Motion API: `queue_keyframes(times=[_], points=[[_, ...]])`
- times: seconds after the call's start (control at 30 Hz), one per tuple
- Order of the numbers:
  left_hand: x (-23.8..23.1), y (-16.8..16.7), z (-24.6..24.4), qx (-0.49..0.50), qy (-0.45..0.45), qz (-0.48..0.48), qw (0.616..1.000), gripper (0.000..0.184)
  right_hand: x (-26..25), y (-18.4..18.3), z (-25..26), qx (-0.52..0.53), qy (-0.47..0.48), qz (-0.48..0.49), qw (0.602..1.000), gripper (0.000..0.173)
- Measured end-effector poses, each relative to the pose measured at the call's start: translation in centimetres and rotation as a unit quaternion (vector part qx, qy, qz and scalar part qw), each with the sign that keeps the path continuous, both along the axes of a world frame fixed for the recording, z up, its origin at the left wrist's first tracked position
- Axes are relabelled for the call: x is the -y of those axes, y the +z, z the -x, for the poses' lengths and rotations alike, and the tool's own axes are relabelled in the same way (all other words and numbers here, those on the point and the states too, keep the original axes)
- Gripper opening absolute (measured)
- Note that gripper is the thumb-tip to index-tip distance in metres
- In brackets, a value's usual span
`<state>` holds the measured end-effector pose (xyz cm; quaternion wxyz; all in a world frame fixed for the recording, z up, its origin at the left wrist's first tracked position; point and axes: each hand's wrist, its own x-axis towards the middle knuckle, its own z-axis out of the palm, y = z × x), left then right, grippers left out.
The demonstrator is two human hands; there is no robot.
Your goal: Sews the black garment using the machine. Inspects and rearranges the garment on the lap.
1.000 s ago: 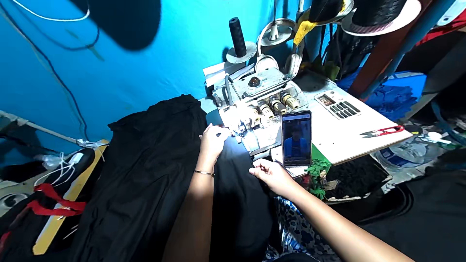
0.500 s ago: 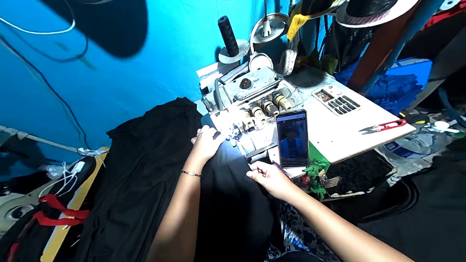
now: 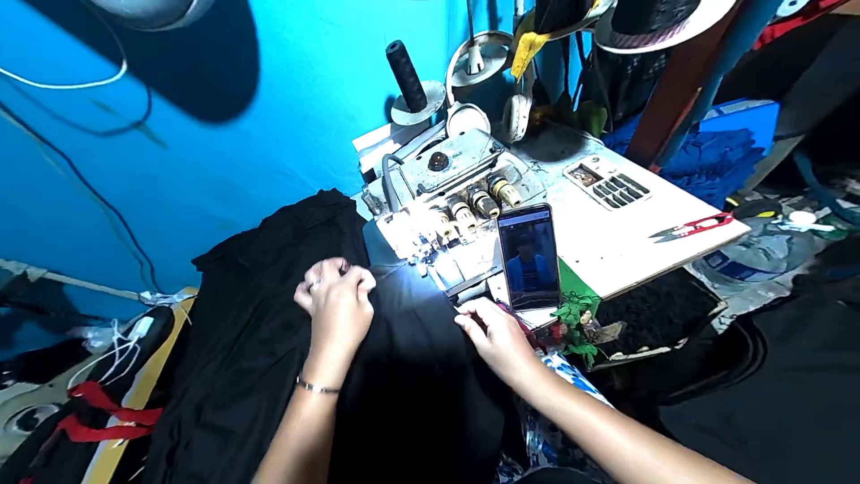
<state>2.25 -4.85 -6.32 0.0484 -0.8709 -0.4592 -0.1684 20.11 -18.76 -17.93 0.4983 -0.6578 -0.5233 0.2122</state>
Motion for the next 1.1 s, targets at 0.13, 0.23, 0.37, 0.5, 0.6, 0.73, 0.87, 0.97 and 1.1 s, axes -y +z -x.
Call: queue_keyframes(times=[0.13,0.23,0.37,0.5,0.6,0.73,0.87,0.97,1.1], points=[[3.9,-2.3,0.3,0.042,0.025,0.036,0.998,0.014,-2.0,1.4,2.1,0.130,-0.052,-0.185,0.973,0.020],[5.5,-3.3,0.3,0.074,-0.008,0.016,0.997,0.017,-3.8,3.0,3.0,0.178,0.002,-0.173,0.969,0.028],[4.6,-2.4,0.8,0.100,-0.062,0.086,0.989,0.022,-5.5,2.1,2.6,0.146,0.024,-0.222,0.964,0.017],[2.0,-2.1,-0.9,0.127,-0.059,0.113,0.984,0.030,-5.4,1.8,2.4,0.130,0.025,-0.227,0.965,0.016],[0.7,-3.2,-2.4,0.081,-0.100,0.085,0.988,0.036,-5.4,1.7,2.3,0.140,0.021,-0.227,0.963,0.016],[1.0,-3.5,-3.4,0.059,-0.072,0.078,0.993,0.034,-5.2,1.8,2.2,0.133,0.024,-0.227,0.965,0.015],[1.4,-3.4,-3.6,0.049,-0.068,0.067,0.994,0.038,-4.2,2.2,2.0,0.098,0.038,-0.215,0.971,0.014],[1.5,-3.5,-3.7,0.053,-0.064,0.063,0.995,0.038,-3.3,1.9,1.2,0.098,0.018,-0.221,0.970,0.014],[1.5,-3.3,-4.0,0.058,-0.044,0.081,0.994,0.038,-2.6,1.7,-1.2,0.121,-0.029,-0.183,0.975,0.014]])
